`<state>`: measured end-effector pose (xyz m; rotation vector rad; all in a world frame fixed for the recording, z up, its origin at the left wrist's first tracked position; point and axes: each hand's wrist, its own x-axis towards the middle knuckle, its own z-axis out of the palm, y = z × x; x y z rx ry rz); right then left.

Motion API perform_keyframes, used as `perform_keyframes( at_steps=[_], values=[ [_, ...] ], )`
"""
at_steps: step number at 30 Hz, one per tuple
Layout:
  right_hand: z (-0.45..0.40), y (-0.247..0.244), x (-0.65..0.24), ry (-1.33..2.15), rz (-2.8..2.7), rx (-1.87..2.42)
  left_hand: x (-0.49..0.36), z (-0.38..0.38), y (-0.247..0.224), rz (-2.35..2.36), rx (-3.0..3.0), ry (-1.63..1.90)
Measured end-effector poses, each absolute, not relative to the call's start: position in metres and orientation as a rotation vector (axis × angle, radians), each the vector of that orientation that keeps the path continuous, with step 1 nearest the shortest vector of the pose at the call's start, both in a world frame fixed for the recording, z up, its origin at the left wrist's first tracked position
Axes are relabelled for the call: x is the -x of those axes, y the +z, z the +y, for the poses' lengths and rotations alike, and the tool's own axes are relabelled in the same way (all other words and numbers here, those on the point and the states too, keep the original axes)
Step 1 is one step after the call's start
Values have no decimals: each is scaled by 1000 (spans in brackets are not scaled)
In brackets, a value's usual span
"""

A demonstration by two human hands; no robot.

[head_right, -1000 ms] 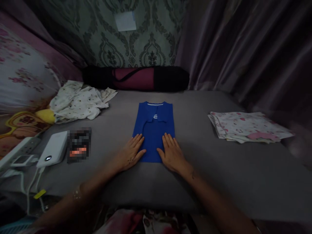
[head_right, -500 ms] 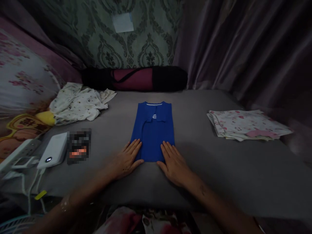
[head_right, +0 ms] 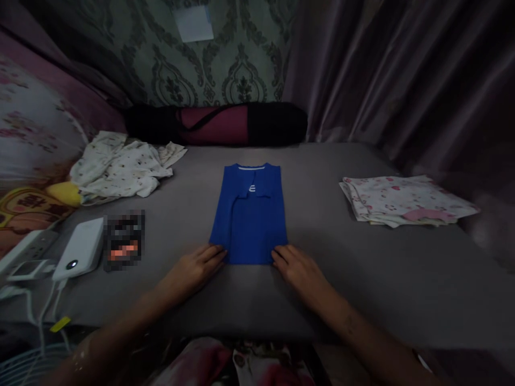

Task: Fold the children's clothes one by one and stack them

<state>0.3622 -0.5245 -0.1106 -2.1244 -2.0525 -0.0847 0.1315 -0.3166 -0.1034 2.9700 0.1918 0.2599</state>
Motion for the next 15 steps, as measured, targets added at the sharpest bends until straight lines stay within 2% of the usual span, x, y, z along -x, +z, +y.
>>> perform_keyframes(
  at_steps=[6, 15],
  values=[
    [-527, -107, -363, -41, -2110, 2137, -132, -315, -90, 139, -3007, 132],
    [-519, -103, -388, 176, -1966, 2034, -128, -287, -102, 106, -2813, 267]
  ],
)
